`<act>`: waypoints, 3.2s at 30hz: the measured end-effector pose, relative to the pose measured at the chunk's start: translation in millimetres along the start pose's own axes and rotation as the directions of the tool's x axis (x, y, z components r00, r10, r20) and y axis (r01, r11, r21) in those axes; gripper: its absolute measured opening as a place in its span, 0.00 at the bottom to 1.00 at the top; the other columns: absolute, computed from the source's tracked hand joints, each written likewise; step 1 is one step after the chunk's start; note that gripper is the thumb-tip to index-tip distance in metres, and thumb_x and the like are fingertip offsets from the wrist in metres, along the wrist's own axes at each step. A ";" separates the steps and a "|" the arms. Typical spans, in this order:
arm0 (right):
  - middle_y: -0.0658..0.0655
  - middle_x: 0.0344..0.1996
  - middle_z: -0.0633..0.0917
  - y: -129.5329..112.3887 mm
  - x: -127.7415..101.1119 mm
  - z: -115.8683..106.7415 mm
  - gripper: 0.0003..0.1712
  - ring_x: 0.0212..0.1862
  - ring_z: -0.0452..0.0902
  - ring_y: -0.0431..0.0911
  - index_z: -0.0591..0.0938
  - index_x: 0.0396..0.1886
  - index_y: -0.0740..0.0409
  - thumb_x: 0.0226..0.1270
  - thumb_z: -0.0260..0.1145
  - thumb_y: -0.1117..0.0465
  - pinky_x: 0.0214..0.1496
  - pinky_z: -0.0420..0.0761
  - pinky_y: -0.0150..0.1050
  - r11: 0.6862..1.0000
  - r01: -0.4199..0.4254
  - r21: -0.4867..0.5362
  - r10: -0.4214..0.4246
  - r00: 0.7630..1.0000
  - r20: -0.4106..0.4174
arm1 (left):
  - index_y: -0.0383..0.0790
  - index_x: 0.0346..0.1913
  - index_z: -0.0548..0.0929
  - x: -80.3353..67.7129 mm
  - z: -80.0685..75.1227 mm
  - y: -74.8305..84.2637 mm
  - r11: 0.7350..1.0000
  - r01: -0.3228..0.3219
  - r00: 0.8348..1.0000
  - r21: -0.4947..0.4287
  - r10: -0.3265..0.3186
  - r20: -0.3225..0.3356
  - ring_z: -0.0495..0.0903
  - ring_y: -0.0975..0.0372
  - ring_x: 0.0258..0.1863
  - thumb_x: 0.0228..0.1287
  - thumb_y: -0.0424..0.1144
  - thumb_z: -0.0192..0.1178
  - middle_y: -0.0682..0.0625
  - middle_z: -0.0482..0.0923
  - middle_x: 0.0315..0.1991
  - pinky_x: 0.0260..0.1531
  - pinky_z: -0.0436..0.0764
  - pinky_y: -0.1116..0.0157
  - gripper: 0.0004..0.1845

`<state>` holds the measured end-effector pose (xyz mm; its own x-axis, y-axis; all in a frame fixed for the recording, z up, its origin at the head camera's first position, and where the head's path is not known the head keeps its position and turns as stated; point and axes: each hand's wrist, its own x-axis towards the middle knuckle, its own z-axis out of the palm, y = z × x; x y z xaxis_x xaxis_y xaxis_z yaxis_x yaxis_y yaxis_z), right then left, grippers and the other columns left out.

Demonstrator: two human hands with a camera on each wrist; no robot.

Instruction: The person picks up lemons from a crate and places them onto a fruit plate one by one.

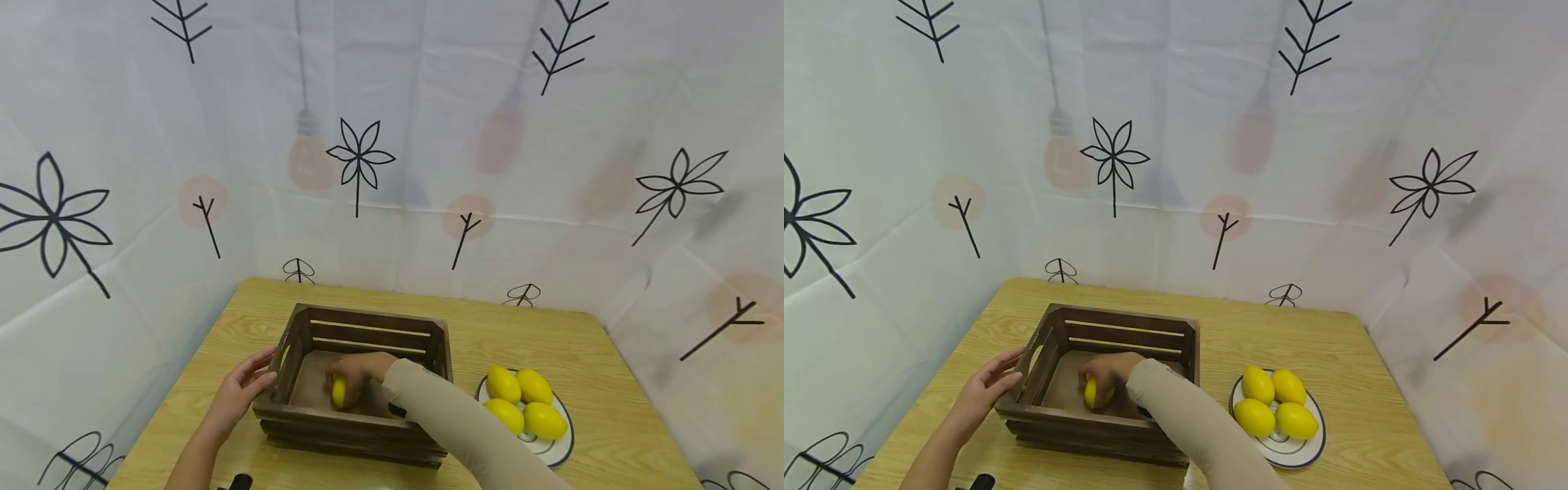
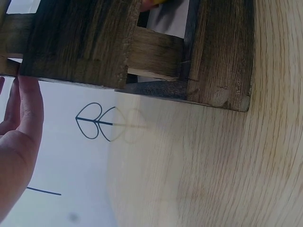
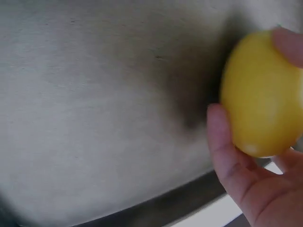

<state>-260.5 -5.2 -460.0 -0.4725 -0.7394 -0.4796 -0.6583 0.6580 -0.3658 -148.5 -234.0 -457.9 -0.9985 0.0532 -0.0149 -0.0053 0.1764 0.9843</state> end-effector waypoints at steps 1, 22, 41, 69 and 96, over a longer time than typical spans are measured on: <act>0.45 0.37 0.71 1.2 -0.8 -0.9 0.23 0.35 0.66 0.38 0.76 0.43 0.46 0.47 0.76 0.62 0.32 0.71 0.29 1.000 0.006 0.011 -0.006 1.000 -0.004 | 0.38 0.68 0.64 0.0 0.3 0.1 1.000 0.001 1.000 0.001 -0.001 0.001 0.72 0.77 0.48 0.67 0.41 0.57 0.39 0.60 0.65 0.45 0.75 0.72 0.29; 0.51 0.50 0.74 -12.6 -35.8 -48.9 0.29 0.42 0.70 0.39 0.70 0.45 0.52 0.44 0.76 0.63 0.40 0.73 0.29 0.917 0.352 0.189 -0.224 0.845 -0.486 | 0.41 0.67 0.65 -0.3 1.8 3.4 0.998 0.047 0.999 0.033 -0.047 -0.012 0.70 0.78 0.48 0.66 0.45 0.58 0.40 0.61 0.65 0.46 0.74 0.71 0.29; 0.53 0.51 0.70 -15.0 -111.6 -63.6 0.31 0.39 0.72 0.46 0.69 0.51 0.52 0.47 0.74 0.63 0.37 0.76 0.35 0.900 0.354 0.254 -0.083 0.711 -0.698 | 0.36 0.67 0.64 -4.3 3.5 2.6 1.000 0.010 1.000 0.016 -0.009 -0.028 0.71 0.78 0.47 0.66 0.41 0.58 0.38 0.62 0.64 0.44 0.74 0.73 0.29; 0.65 0.49 0.70 -19.8 -220.9 -42.8 0.29 0.39 0.72 0.53 0.68 0.49 0.64 0.47 0.70 0.75 0.38 0.78 0.41 0.865 0.298 0.403 0.196 0.539 -0.819 | 0.38 0.68 0.62 -6.3 3.3 6.2 0.998 0.014 1.000 0.054 -0.014 0.003 0.69 0.80 0.47 0.67 0.43 0.56 0.38 0.60 0.66 0.45 0.73 0.74 0.30; 0.62 0.52 0.71 66.6 -261.1 28.8 0.34 0.40 0.73 0.53 0.69 0.54 0.60 0.46 0.74 0.72 0.36 0.78 0.39 0.885 0.171 0.433 0.335 0.413 -0.847 | 0.37 0.69 0.61 -6.0 3.0 6.9 0.997 0.016 1.000 0.079 -0.016 0.007 0.69 0.81 0.46 0.68 0.44 0.55 0.37 0.60 0.66 0.44 0.72 0.75 0.30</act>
<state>-164.0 235.8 -382.1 -0.9117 -0.2059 0.3555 -0.4098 0.5178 -0.7509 -142.4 -230.1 -451.5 -0.9979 0.0567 -0.0323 -0.0168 0.2547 0.9669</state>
